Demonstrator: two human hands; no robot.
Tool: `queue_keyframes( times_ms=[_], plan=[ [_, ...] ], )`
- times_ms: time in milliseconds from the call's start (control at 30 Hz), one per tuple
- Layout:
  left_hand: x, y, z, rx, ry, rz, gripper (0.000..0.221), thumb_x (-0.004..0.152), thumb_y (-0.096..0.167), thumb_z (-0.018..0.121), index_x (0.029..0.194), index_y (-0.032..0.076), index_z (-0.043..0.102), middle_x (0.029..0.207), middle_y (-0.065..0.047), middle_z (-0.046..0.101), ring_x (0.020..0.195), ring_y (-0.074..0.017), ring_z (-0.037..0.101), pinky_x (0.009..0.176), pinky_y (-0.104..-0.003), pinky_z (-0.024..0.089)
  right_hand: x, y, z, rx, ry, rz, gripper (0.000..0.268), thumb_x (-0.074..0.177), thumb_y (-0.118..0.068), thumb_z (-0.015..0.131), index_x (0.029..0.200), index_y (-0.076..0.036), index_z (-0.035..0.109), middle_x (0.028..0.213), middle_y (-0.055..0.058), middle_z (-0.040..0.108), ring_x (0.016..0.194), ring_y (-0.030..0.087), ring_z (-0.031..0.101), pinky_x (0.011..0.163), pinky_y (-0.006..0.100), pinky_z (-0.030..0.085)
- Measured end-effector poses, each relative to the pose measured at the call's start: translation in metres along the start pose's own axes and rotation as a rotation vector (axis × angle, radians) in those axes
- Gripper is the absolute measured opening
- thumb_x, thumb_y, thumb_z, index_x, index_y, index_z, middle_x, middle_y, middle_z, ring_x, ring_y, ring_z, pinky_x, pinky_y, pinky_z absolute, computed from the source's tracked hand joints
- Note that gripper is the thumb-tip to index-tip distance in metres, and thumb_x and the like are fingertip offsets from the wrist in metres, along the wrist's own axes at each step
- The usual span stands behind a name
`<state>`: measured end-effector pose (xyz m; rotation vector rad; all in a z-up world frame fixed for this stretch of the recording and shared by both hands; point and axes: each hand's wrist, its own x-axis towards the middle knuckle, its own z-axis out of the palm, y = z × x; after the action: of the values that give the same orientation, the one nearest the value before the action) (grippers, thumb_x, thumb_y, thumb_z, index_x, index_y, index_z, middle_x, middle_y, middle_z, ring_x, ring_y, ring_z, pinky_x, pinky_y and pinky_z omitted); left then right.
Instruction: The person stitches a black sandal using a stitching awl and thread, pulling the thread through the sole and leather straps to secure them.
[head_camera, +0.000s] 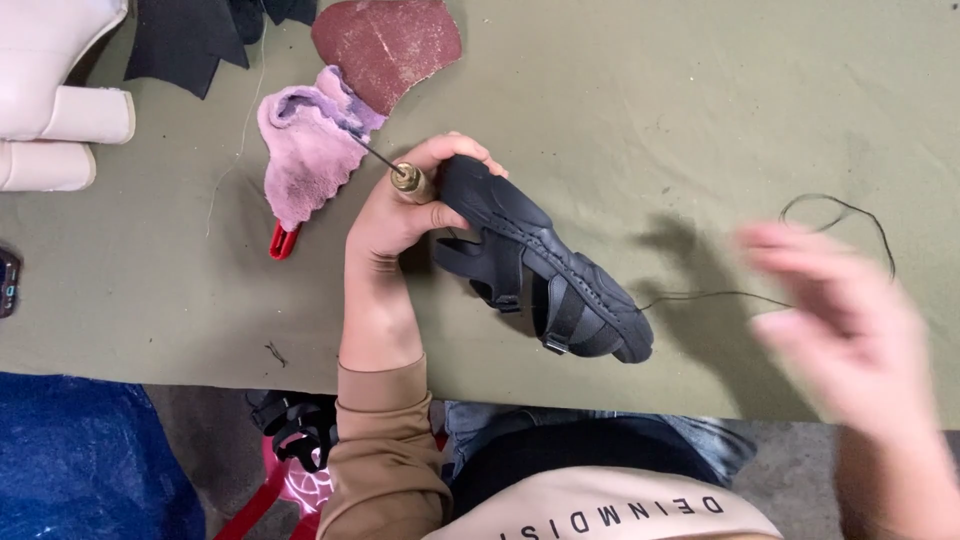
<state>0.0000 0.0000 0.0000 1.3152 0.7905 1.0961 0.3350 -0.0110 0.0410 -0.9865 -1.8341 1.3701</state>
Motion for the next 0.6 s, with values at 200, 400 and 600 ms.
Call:
queue_keyframes(
  times_ms=[200,400,600],
  plan=[
    [0.0,0.002,0.0,0.044,-0.01,0.019,0.036,0.074,0.021,0.062,0.104,0.01,0.045,0.099,-0.007,0.052,0.094,-0.0186,0.051,0.084,-0.029,0.042,0.037,-0.019,0.033,-0.181,-0.413,0.31,0.053,0.064,-0.019,0.062,0.114,-0.01,0.045,0.1,0.004,0.061,0.09,0.011,0.06,0.084,0.023,0.044],
    [-0.002,0.002,0.001,0.102,-0.001,0.01,0.039,0.073,0.025,0.062,0.105,0.009,0.044,0.099,-0.007,0.05,0.094,-0.0178,0.05,0.083,-0.029,0.041,0.044,-0.037,0.021,-0.456,-0.449,0.212,0.017,0.072,-0.028,0.057,0.061,-0.017,0.063,0.043,-0.006,0.049,0.038,0.009,0.039,0.039,0.02,0.033],
    [-0.004,0.005,0.001,0.122,-0.036,0.013,0.039,0.072,0.023,0.063,0.105,0.011,0.046,0.098,-0.007,0.051,0.092,-0.0177,0.05,0.082,-0.029,0.041,0.048,-0.031,0.04,-0.189,-0.238,0.164,0.017,0.073,-0.017,0.058,0.058,-0.01,0.059,0.042,-0.006,0.044,0.039,0.004,0.028,0.038,0.017,0.024]
  ],
)
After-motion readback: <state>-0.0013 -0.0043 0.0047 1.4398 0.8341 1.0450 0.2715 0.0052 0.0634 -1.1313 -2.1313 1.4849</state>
